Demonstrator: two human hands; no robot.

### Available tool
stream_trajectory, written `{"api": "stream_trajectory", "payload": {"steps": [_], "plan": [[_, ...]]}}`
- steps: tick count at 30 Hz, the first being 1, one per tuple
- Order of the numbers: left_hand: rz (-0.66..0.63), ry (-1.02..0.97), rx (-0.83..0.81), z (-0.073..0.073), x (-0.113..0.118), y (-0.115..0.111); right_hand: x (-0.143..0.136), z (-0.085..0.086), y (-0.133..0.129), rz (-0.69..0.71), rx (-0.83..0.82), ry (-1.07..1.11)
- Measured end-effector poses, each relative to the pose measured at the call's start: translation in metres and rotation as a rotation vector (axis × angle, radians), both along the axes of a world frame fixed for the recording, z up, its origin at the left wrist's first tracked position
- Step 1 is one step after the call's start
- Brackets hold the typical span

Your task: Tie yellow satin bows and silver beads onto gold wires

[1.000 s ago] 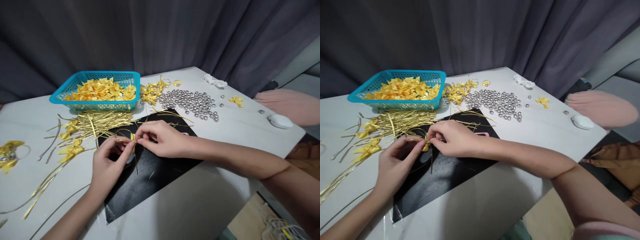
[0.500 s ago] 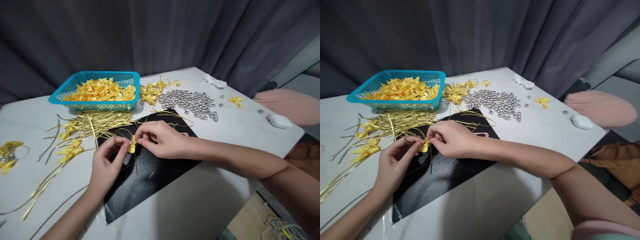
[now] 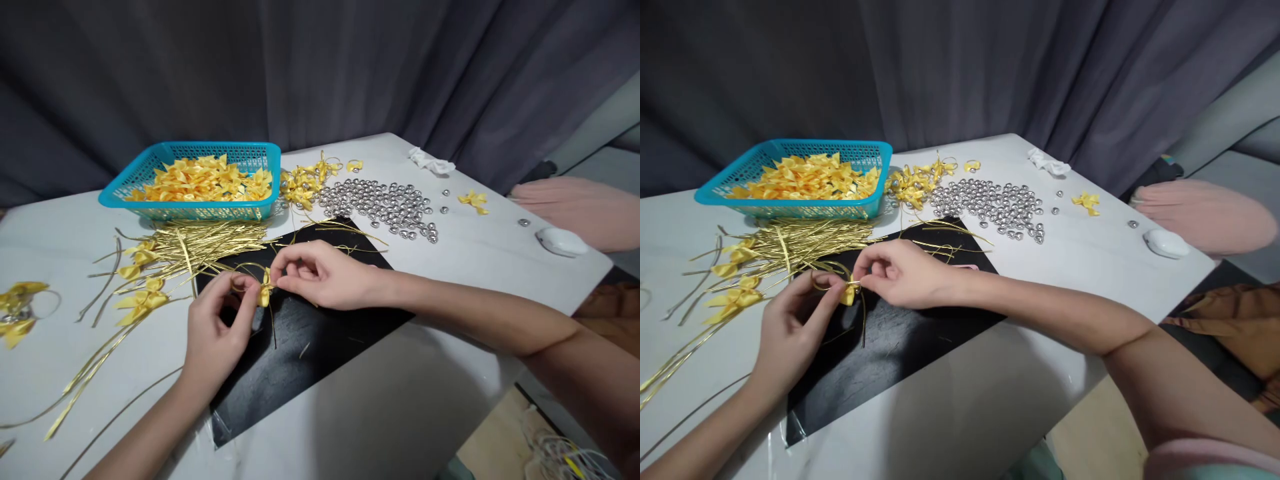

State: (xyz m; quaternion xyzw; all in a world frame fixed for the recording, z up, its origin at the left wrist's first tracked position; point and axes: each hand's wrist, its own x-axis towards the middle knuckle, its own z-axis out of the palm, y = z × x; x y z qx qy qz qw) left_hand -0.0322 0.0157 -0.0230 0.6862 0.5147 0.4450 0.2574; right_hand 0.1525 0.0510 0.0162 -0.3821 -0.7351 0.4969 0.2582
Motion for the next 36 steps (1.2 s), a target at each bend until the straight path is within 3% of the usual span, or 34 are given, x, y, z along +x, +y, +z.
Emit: {"api": "stream_trajectory", "payload": {"steps": [4, 10, 13, 18, 22, 29, 36], "plan": [[-0.028, 0.147, 0.161, 0.001, 0.001, -0.002, 0.006, 0.001, 0.012, 0.092, -0.37, 0.13], [-0.029, 0.183, 0.159, 0.001, 0.0, -0.002, 0.012, -0.007, 0.026, 0.154, -0.549, 0.236], [-0.016, 0.135, 0.082, 0.001, 0.0, 0.0, 0.013, -0.008, 0.029, 0.149, -0.541, 0.209], [-0.075, 0.022, -0.076, 0.003, 0.001, 0.001, 0.012, -0.002, 0.023, 0.136, -0.385, 0.031], [-0.048, -0.032, -0.125, 0.005, 0.001, 0.001, 0.009, 0.002, 0.017, 0.127, -0.284, -0.02], [-0.044, 0.098, 0.036, 0.003, 0.0, 0.0, 0.014, -0.003, 0.022, 0.234, -0.421, 0.139], [-0.01, 0.084, 0.023, 0.003, 0.001, 0.001, 0.017, -0.006, 0.027, 0.251, -0.475, 0.21]]}}
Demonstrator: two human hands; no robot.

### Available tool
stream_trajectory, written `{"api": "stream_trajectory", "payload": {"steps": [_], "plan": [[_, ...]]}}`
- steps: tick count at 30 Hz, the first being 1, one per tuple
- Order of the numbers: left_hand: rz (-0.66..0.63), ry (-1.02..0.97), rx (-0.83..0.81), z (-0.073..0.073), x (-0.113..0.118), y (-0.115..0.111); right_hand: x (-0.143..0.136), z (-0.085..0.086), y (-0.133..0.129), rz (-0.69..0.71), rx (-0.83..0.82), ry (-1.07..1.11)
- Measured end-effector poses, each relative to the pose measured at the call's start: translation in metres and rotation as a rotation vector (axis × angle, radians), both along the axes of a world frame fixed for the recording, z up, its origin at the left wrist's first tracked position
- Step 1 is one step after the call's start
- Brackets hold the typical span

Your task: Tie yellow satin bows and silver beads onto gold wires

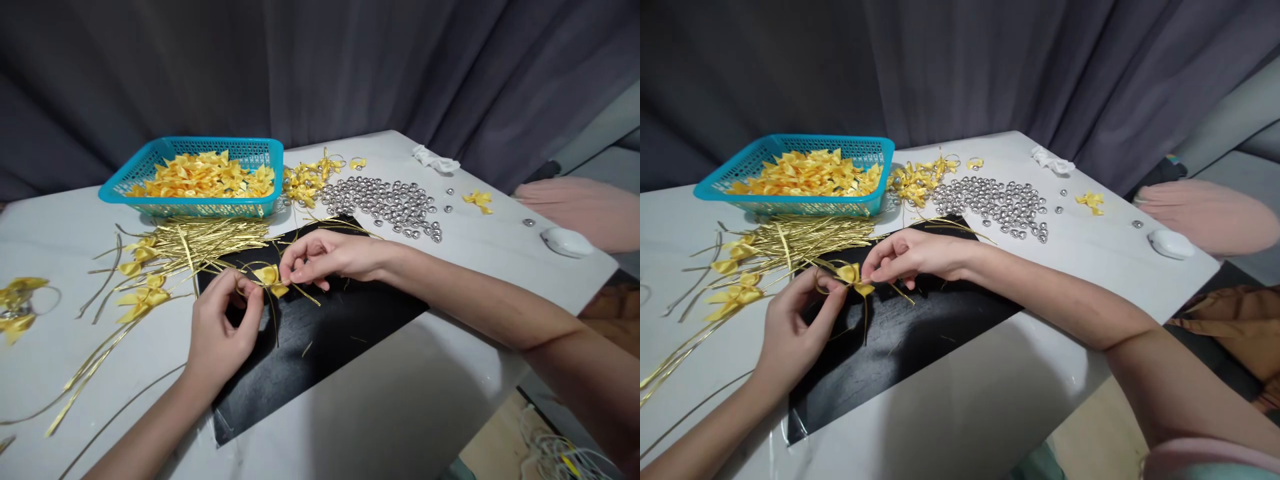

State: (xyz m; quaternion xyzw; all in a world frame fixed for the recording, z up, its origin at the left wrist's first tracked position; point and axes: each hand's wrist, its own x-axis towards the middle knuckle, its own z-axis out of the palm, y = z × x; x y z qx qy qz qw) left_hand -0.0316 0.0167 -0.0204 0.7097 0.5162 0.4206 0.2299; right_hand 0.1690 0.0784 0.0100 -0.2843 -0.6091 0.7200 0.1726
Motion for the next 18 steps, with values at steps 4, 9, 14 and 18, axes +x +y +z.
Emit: {"api": "stream_trajectory", "payload": {"steps": [4, 9, 14, 18], "plan": [[-0.014, -0.044, -0.048, 0.001, -0.001, 0.0, -0.002, 0.003, -0.003, -0.044, 0.082, -0.092], [-0.017, -0.185, -0.137, 0.0, -0.002, 0.0, -0.008, 0.012, -0.013, -0.152, 0.289, -0.184], [-0.028, -0.252, -0.151, 0.0, -0.002, -0.001, -0.015, 0.015, -0.023, -0.215, 0.426, -0.182], [-0.048, -0.229, -0.127, 0.0, -0.004, -0.003, -0.016, 0.014, -0.027, -0.248, 0.513, -0.21]]}}
